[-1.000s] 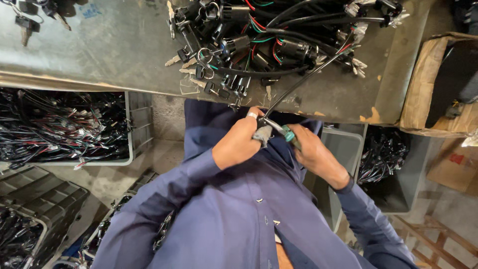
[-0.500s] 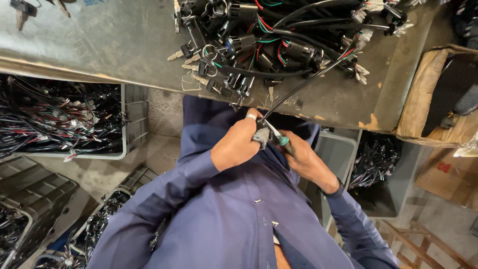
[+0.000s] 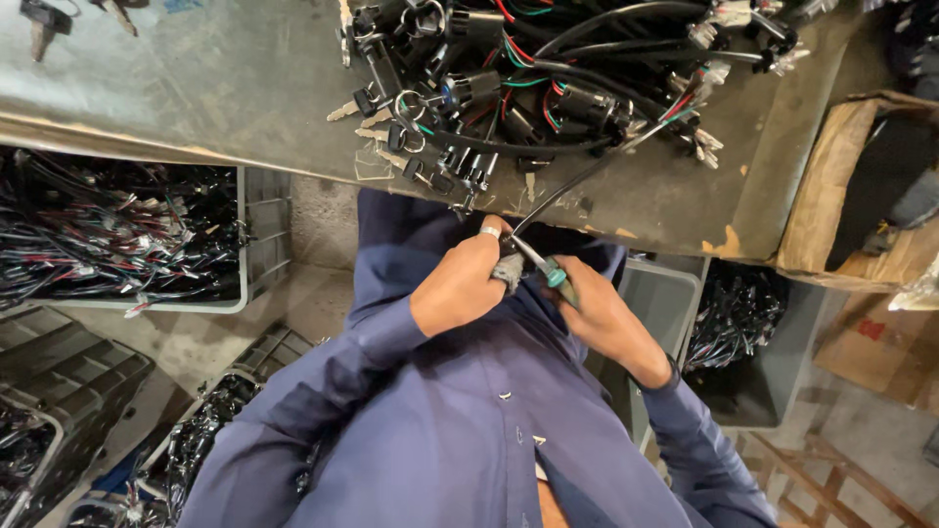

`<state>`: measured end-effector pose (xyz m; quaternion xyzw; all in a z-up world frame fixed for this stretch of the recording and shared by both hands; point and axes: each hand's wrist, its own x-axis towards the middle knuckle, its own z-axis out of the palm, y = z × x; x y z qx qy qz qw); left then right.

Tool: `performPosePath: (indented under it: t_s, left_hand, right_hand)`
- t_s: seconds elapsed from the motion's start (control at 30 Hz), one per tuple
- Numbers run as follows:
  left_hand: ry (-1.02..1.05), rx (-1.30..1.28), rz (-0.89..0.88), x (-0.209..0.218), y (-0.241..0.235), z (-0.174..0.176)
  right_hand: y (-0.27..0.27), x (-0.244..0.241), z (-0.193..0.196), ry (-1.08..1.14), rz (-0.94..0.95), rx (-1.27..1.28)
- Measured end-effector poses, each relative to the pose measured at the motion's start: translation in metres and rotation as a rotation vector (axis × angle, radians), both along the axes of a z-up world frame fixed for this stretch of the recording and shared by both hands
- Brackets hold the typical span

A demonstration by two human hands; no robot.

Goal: The person repeatedly strips the outer insulation from black wires using pliers, then pulls off the removed sheath and places the processed wires on the table. The task continues with multiple wires handled one at a time.

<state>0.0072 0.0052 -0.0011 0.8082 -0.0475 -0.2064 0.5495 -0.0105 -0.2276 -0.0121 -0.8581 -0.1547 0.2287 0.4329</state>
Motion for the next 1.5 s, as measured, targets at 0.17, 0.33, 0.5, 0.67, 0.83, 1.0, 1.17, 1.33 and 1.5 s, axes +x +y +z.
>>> performPosePath:
  t_s: [0.17, 0.33, 0.5, 0.67, 0.83, 1.0, 1.17, 1.33, 1.5]
  left_hand:
    - [0.043, 0.000, 0.016, -0.002, 0.000, 0.004]
    - [-0.197, 0.217, 0.039, -0.010, -0.003, 0.010]
    - [-0.280, 0.528, 0.113, -0.010, -0.010, 0.001]
    - [-0.401, 0.434, 0.038, -0.013, 0.000, -0.005]
    - [-0.379, 0.416, 0.010, -0.015, 0.006, 0.004]
    - [-0.456, 0.230, 0.014, -0.008, 0.012, 0.018]
    - [-0.034, -0.338, -0.193, 0.002, 0.022, 0.040]
    - [0.406, -0.655, -0.292, -0.008, 0.019, 0.067]
    - [0.107, -0.790, -0.211, -0.009, 0.019, 0.073]
  right_hand:
    - [-0.002, 0.001, -0.005, 0.096, -0.038, -0.025]
    - [0.003, 0.000, -0.004, 0.051, -0.078, -0.001]
    - [0.019, -0.006, 0.010, -0.014, -0.161, -0.238]
    - [0.028, -0.007, 0.027, 0.107, -0.123, -0.219]
    - [0.014, -0.006, 0.023, 0.149, -0.025, 0.028]
    - [0.022, -0.026, -0.016, 0.140, -0.181, -0.119]
    - [0.023, -0.021, -0.037, -0.251, -0.126, 0.182]
    - [0.011, -0.002, -0.020, -0.179, 0.055, 0.484]
    - [0.017, 0.013, 0.004, -0.208, 0.048, 0.337]
